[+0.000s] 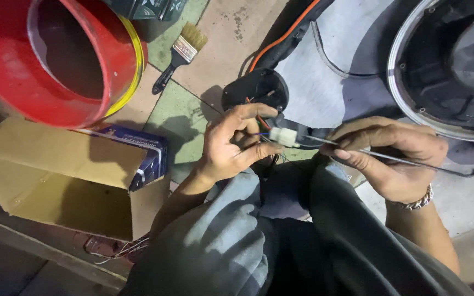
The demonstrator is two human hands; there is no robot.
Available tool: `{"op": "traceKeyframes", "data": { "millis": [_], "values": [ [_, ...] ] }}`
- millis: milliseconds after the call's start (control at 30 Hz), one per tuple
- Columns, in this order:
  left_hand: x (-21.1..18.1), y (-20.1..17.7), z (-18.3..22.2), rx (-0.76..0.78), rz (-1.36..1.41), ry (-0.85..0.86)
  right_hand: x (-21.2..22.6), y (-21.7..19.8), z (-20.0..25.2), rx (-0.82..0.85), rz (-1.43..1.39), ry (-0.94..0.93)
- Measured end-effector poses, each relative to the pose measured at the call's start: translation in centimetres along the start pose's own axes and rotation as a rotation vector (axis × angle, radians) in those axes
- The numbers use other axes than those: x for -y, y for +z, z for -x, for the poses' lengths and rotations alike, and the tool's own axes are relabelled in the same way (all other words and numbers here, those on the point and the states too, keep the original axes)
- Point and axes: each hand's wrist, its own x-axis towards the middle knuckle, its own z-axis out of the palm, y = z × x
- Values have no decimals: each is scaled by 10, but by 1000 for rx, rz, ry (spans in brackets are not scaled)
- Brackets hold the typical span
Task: The person sits on the workshop floor repairing a motorcycle tail light assembly. They join wires using a white connector, fit the wiring into the light housing, then use a screwdriver to drive screws securing the housing. At the end they stand and carry a power drill across the shop.
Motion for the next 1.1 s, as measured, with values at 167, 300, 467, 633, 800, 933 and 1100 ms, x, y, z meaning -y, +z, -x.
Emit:
{"op": "traceKeyframes", "data": {
  "millis": [167,300,467,633,800,933,1100],
  "values": [
    [-4,-6,-8,-16,-280,243,-4,3,-1,13,-85,-22],
    [2,-2,-7,-42,-417,404,-1,4,1,7,-109,-2],
    [-2,-4,-6,-24,-523,516,18,3,-4,66,-30,-31],
    [-4,-6,-5,-46,-496,551,35,8,-10,73,79,-59],
    [-4,-9,-5,33,-436,512,43,12,-19,171,134,-210],
    [5,-4,-6,-32,-400,552,42,14,-16,174,161,-189],
    [13,-3,-3,-33,-354,544,53,11,-20,169,202,-235]
  ]
}}
